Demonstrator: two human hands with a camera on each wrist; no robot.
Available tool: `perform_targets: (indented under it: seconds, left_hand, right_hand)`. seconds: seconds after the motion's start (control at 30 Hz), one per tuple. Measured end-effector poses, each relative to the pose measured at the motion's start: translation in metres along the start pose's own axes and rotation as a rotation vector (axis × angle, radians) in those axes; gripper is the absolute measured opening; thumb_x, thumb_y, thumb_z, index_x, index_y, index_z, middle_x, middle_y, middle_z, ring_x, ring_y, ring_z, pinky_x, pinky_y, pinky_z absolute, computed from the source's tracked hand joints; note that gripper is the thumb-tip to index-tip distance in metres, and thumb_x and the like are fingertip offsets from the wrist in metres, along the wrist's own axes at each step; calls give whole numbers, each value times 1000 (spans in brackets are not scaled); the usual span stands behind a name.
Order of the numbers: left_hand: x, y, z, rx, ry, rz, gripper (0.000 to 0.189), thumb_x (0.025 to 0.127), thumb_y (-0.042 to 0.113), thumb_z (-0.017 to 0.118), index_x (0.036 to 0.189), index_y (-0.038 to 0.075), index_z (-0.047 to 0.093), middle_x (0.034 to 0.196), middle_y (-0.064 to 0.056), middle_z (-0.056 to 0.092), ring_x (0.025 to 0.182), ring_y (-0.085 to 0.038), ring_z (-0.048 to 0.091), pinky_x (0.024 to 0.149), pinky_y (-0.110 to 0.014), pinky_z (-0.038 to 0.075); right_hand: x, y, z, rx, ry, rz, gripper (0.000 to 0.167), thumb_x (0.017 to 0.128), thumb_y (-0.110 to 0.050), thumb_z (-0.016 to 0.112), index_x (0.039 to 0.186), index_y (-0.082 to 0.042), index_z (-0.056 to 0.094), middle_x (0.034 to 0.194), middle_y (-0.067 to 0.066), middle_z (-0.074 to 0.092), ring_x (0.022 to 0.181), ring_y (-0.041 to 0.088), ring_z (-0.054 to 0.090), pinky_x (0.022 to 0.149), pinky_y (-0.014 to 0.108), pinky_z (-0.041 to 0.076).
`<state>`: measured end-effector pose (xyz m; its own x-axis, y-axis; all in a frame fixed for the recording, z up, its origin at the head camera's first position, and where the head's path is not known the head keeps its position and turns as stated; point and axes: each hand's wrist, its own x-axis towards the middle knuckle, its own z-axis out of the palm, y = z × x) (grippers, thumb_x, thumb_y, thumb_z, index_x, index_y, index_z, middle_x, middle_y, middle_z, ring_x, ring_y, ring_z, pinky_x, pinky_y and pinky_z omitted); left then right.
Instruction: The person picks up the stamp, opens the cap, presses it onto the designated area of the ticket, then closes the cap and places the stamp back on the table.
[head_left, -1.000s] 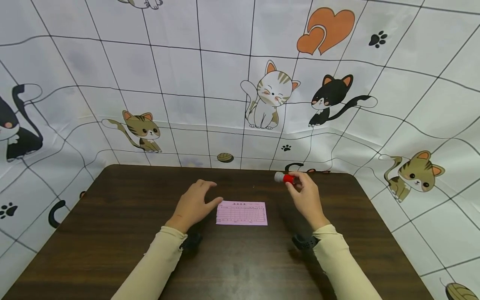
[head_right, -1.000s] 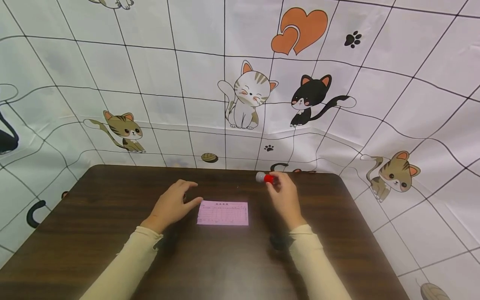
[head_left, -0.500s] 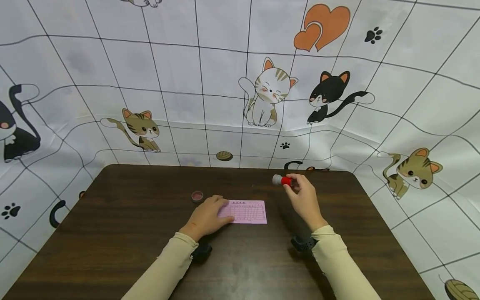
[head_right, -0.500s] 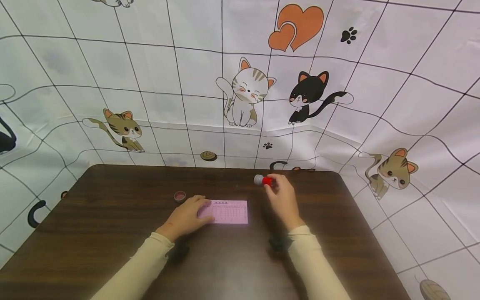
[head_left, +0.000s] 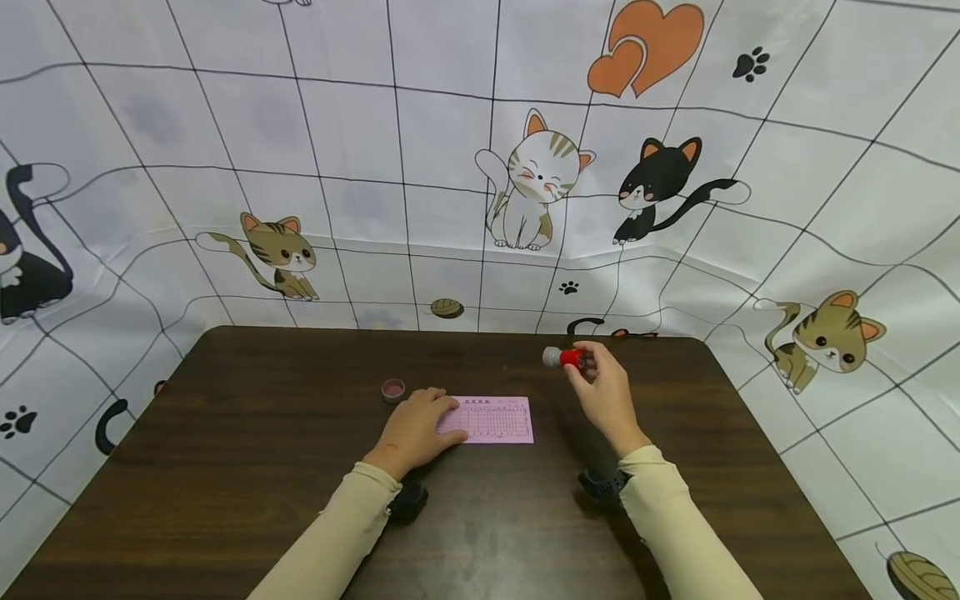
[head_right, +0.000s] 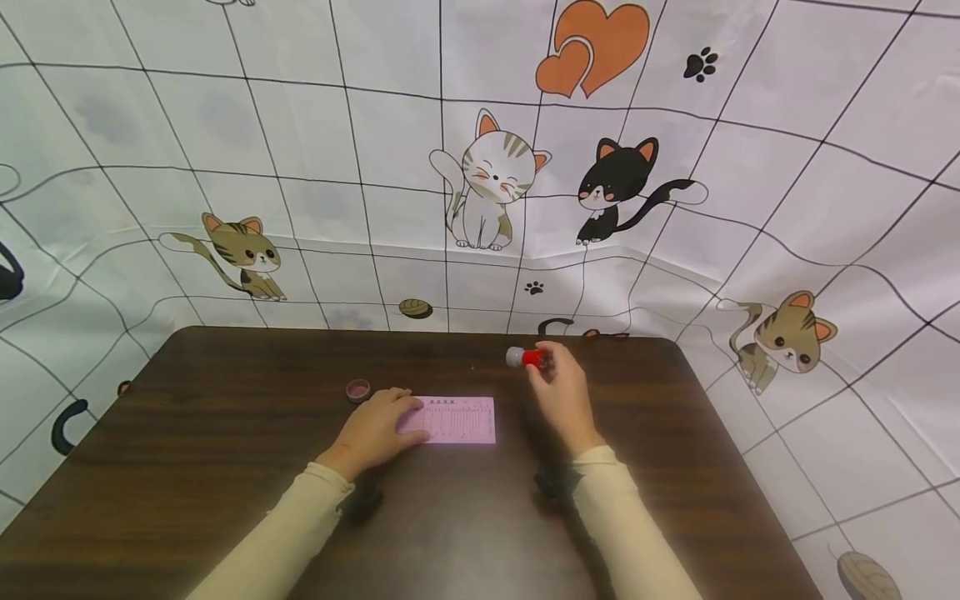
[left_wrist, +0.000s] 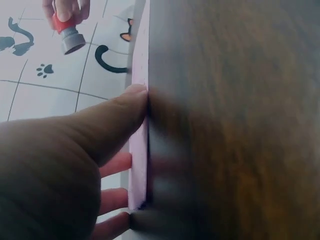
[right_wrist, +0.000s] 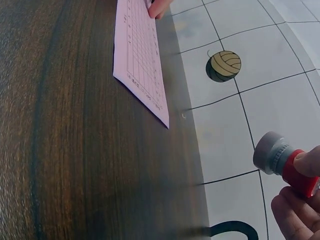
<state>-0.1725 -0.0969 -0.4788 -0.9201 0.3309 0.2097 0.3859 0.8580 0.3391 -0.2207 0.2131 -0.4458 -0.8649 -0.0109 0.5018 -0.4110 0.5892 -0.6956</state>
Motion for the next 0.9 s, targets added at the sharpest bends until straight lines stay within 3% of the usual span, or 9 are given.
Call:
perform_targets:
  seconds: [0.23,0.9]
  left_hand:
    - [0,2,-3,-15,-23,-27,53,88,41,82,128,8,70,136,-18,63,127,-37,58,105,-52,49]
    - [5,4,-6,-26,-52,-41,54,89,39,82,129,6,69,135,-18,63,127,-37,58,107,-52,48]
  right_hand:
    - [1,-2,6,32,0,58,35,92,0,75,122,4,57,116,24,67,104,37,70,95,50,56]
    - [9,-4,17,30,-8,56,32,94,-2,74,123,3,60,116,22,68,105,34,69,93,48,58]
